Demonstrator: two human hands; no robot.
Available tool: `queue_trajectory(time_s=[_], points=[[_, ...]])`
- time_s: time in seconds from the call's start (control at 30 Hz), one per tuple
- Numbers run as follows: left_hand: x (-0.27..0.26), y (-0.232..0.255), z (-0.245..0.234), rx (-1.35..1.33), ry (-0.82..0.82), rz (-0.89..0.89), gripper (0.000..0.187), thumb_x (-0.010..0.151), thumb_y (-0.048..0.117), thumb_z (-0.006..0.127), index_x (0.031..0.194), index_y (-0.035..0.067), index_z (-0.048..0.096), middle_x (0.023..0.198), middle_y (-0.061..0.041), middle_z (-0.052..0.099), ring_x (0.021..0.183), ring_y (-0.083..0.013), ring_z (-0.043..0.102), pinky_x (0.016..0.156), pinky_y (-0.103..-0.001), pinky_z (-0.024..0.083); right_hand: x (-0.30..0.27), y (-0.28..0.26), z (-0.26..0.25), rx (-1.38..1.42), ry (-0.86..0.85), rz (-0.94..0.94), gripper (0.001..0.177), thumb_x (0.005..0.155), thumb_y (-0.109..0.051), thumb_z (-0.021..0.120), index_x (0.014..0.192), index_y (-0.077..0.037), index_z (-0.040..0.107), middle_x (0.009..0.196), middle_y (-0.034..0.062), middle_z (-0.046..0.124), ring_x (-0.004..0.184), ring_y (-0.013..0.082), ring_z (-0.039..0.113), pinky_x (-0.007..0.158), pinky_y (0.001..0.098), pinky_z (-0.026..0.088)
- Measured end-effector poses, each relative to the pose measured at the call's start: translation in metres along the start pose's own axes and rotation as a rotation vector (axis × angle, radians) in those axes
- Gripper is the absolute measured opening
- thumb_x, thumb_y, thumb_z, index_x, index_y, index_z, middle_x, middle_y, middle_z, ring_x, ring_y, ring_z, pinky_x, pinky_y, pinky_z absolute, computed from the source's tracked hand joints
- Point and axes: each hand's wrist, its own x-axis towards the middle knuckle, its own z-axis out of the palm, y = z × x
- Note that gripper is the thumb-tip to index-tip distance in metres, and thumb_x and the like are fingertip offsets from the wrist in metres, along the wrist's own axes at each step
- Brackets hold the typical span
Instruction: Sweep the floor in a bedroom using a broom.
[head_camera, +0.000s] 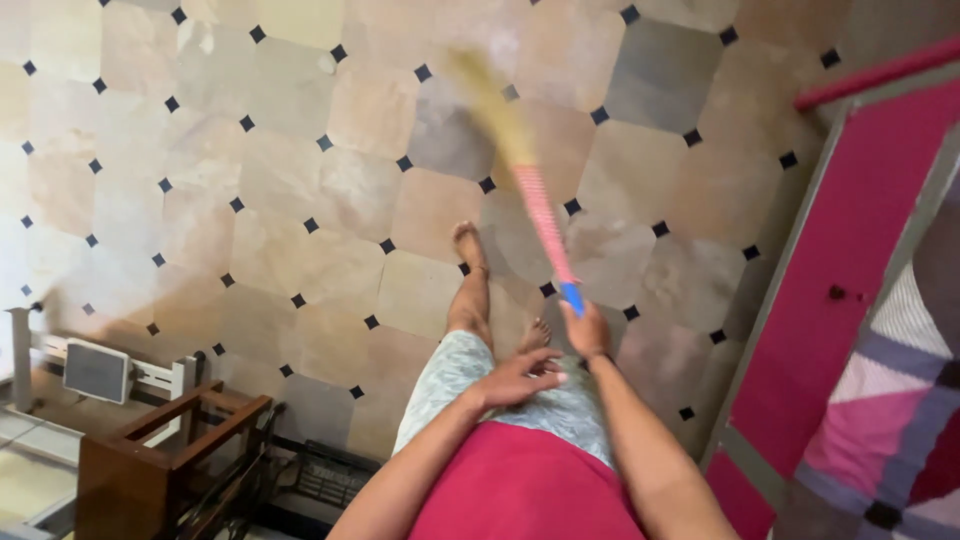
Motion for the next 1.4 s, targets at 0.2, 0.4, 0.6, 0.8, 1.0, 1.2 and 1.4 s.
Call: queue_trajectory(time_s=[0.2,0.4,0.6,0.8,1.0,1.2,1.4], points=[[0.021,0.089,-0.062,0.137,-0.14,0.136,0.08,0.092,0.058,0.065,0.15,0.006,0.049,0.141,-0.019,0.063,0.132,-0.0311,0.059,0.112,-0.039,0.044,0.112,0.109,-0.006,-0.11,0.282,0.409,0.048,0.093,-0.046,0.062,0.111,-0.001,0.066,0.102,0.0278,0.07,0.097,0.0474,0.068,0.08,0.0562,0.052],[0.061,0.133,-0.145,0.333,-0.028,0.294,0.081,0.093,0.057,0.065,0.152,0.006,0.046,0.15,-0.022,0.055,0.137,-0.0378,0.052,0.114,-0.044,0.04,0.224,0.057,0.062,0.029,-0.125,0.516,0.043,0.099,-0.042,0.052,0.106,-0.003,0.069,0.101,0.0205,0.072,0.096,0.036,0.072,0.077,0.0521,0.055],[0.119,0.092,-0.286,0.229,0.543,0.08,0.07,0.099,0.053,0.057,0.152,0.013,0.038,0.137,-0.023,0.062,0.122,-0.041,0.064,0.103,-0.046,0.051,0.228,-0.256,0.075,-0.097,-0.418,0.119,0.056,0.091,-0.058,0.064,0.118,-0.01,0.072,0.106,0.023,0.075,0.096,0.036,0.074,0.082,0.0484,0.056],[0.14,0.066,-0.408,0.173,0.648,-0.077,0.065,0.102,0.055,0.053,0.144,0.007,0.05,0.12,-0.022,0.07,0.108,-0.0349,0.071,0.094,-0.042,0.054,0.217,-0.385,-0.015,-0.298,-0.187,-0.281,0.043,0.093,-0.053,0.065,0.11,-0.014,0.071,0.101,0.0198,0.074,0.095,0.0427,0.068,0.08,0.055,0.054],[0.14,0.074,-0.461,0.351,0.648,-0.157,0.06,0.095,0.055,0.06,0.128,0.004,0.063,0.108,-0.019,0.074,0.102,-0.034,0.072,0.089,-0.043,0.055,0.204,-0.25,-0.088,-0.254,0.186,0.072,0.046,0.09,-0.026,0.069,0.13,-0.009,0.053,0.099,0.0239,0.071,0.094,0.0462,0.068,0.081,0.0577,0.053],[0.136,0.078,-0.448,0.458,0.583,-0.246,0.057,0.093,0.051,0.063,0.128,0.006,0.063,0.103,-0.02,0.075,0.101,-0.0367,0.071,0.088,-0.045,0.055,0.263,-0.071,-0.179,-0.2,0.383,0.471,0.049,0.088,-0.031,0.074,0.127,-0.005,0.057,0.112,0.0274,0.069,0.104,0.0467,0.067,0.089,0.0558,0.052],[0.145,0.095,-0.398,0.482,0.541,-0.449,0.056,0.09,0.049,0.066,0.128,0.008,0.063,0.108,-0.018,0.076,0.105,-0.0352,0.071,0.092,-0.044,0.054,0.367,-0.11,-0.202,0.216,0.068,0.641,0.028,0.094,-0.026,0.059,0.093,-0.001,0.07,0.076,0.0184,0.069,0.068,0.0347,0.069,0.058,0.0488,0.051]])
